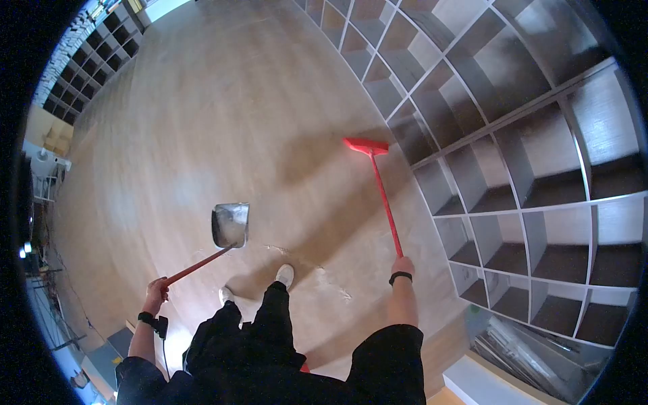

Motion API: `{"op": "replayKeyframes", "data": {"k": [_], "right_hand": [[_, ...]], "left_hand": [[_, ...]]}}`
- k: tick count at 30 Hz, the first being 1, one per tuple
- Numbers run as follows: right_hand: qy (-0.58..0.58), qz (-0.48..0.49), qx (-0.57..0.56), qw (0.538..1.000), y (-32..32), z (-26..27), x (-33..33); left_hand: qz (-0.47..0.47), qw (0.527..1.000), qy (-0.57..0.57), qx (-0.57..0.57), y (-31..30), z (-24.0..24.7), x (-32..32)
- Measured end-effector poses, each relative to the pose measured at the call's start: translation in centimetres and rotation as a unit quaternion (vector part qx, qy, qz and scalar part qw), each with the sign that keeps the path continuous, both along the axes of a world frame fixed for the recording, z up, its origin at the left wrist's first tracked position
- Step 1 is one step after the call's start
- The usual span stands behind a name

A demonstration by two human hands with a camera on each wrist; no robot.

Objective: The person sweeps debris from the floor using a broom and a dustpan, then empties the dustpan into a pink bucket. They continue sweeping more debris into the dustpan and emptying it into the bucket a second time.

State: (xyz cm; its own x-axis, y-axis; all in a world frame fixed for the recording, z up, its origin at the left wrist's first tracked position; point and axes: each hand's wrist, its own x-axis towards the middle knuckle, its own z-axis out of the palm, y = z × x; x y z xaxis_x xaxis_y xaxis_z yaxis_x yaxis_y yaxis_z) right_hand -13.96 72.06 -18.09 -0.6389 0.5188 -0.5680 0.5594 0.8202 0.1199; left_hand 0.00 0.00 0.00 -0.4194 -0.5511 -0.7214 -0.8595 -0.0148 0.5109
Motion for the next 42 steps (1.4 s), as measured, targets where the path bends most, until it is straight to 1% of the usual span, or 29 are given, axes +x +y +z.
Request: {"op": "replayKeyframes", "data": {"k": [2, 3, 4, 5, 8, 9, 11, 13, 15, 17, 19, 20, 21, 22, 23, 25, 26, 27, 29, 30, 31, 33, 34, 35, 36, 37, 38, 41, 42], "right_hand": [[0.004, -0.029, 0.005, 1.0, 0.5, 0.2, 1.6], [0.008, -0.034, 0.038, 0.999, 3.6, 3.4, 5.0], [0.014, -0.038, 0.04, 0.998, 5.2, 3.5, 5.2], [0.001, -0.041, 0.039, 0.998, 6.6, 4.8, 7.5], [-0.039, -0.077, -0.004, 0.996, 2.9, 7.3, 14.7], [-0.044, -0.079, -0.02, 0.996, 1.9, 7.0, 15.7], [-0.035, -0.124, -0.026, 0.991, -0.8, 6.6, 19.2], [-0.065, -0.111, -0.04, 0.991, -2.8, 6.2, 22.6], [-0.051, -0.163, -0.05, 0.984, -4.2, 4.3, 27.2], [-0.084, -0.24, -0.092, 0.963, -5.2, 1.9, 31.7], [-0.081, -0.242, -0.111, 0.961, -7.6, 1.3, 36.0], [-0.065, -0.209, -0.091, 0.971, -8.8, 1.2, 38.3], [-0.05, -0.177, -0.07, 0.981, -10.1, 1.0, 40.1], [-0.057, -0.222, -0.076, 0.97, -13.9, 6.2, 39.6], [-0.057, -0.225, -0.075, 0.97, -15.4, 6.4, 41.0], [-0.118, -0.215, -0.121, 0.962, -17.9, 6.6, 44.6], [-0.1, -0.272, -0.12, 0.949, -19.1, 5.6, 46.8], [-0.099, -0.174, -0.11, 0.973, -20.5, 6.2, 48.4], [-0.154, -0.179, -0.126, 0.964, -22.2, 4.6, 52.1], [-0.153, -0.163, -0.158, 0.962, -23.9, 7.0, 52.4], [-0.151, -0.125, -0.16, 0.967, -23.7, 3.7, 55.9], [-0.169, -0.088, -0.158, 0.969, -26.8, 7.9, 56.8], [-0.146, -0.168, -0.138, 0.965, -27.9, 8.6, 57.9], [-0.078, -0.193, -0.149, 0.967, -28.2, 7.5, 60.4], [0.03, -0.209, -0.198, 0.957, -28.8, 8.6, 62.0], [0.137, -0.221, -0.245, 0.934, -29.6, 10.4, 62.9], [0.138, -0.22, -0.24, 0.935, -23.7, 12.4, 71.1], [0.119, -0.219, -0.237, 0.939, -19.4, 12.9, 79.6], [0.11, -0.218, -0.236, 0.94, -18.3, 12.8, 82.1]], "left_hand": [[-0.037, 0.999, 0.024, 0.013, 0.7, -0.2, -1.1], [-0.041, 0.998, 0.028, 0.046, 2.8, -1.6, 0.7], [-0.047, 0.996, 0.039, 0.063, 4.1, -4.2, -0.5], [-0.052, 0.995, 0.03, 0.077, 5.4, -4.7, -0.1], [-0.063, 0.994, 0.032, 0.089, 3.5, -4.3, 1.8], [-0.073, 0.992, 0.044, 0.094, 3.1, -5.3, 0.9], [-0.085, 0.991, 0.054, 0.092, 2.2, -6.3, 0.8], [-0.102, 0.989, 0.066, 0.087, 1.4, -8.0, 1.0], [-0.132, 0.988, 0.06, 0.058, 0.6, -10.8, 2.6], [-0.136, 0.987, 0.066, 0.062, 1.0, -11.5, 4.0], [-0.142, 0.987, 0.049, 0.06, 0.0, -12.9, 6.0], [-0.168, 0.984, 0.038, 0.045, -0.6, -13.3, 7.0], [-0.168, 0.985, 0.043, 0.018, -0.9, -13.6, 8.1], [-0.157, 0.987, 0.042, 0.016, -1.4, -14.1, 9.2], [-0.145, 0.989, 0.039, 0.014, -1.8, -14.6, 10.3], [-0.151, 0.988, 0.037, -0.003, -3.1, -15.1, 13.1], [-0.156, 0.987, 0.04, -0.021, -3.7, -15.4, 14.1], [-0.16, 0.986, 0.039, -0.019, -4.6, -15.5, 15.1], [-0.185, 0.982, 0.025, -0.02, -6.3, -16.7, 17.5], [-0.179, 0.983, 0.023, -0.036, -6.6, -17.2, 18.5], [-0.187, 0.982, 0.021, -0.031, -7.1, -17.5, 19.6], [-0.162, 0.986, 0.008, -0.04, -8.0, -18.1, 21.5], [-0.139, 0.989, 0.013, -0.04, -7.9, -18.5, 22.1], [-0.142, 0.989, 0.013, -0.035, -7.9, -18.3, 22.6], [-0.138, 0.99, 0.013, -0.023, -8.0, -17.9, 23.1], [-0.133, 0.991, 0.013, -0.011, -8.0, -17.6, 23.5], [-0.117, 0.993, 0.017, -0.019, -8.3, -18.7, 24.2], [-0.106, 0.994, 0.029, 0.001, -8.9, -21.4, 26.1], [-0.104, 0.994, 0.028, 0.004, -8.6, -21.0, 26.6]]}}
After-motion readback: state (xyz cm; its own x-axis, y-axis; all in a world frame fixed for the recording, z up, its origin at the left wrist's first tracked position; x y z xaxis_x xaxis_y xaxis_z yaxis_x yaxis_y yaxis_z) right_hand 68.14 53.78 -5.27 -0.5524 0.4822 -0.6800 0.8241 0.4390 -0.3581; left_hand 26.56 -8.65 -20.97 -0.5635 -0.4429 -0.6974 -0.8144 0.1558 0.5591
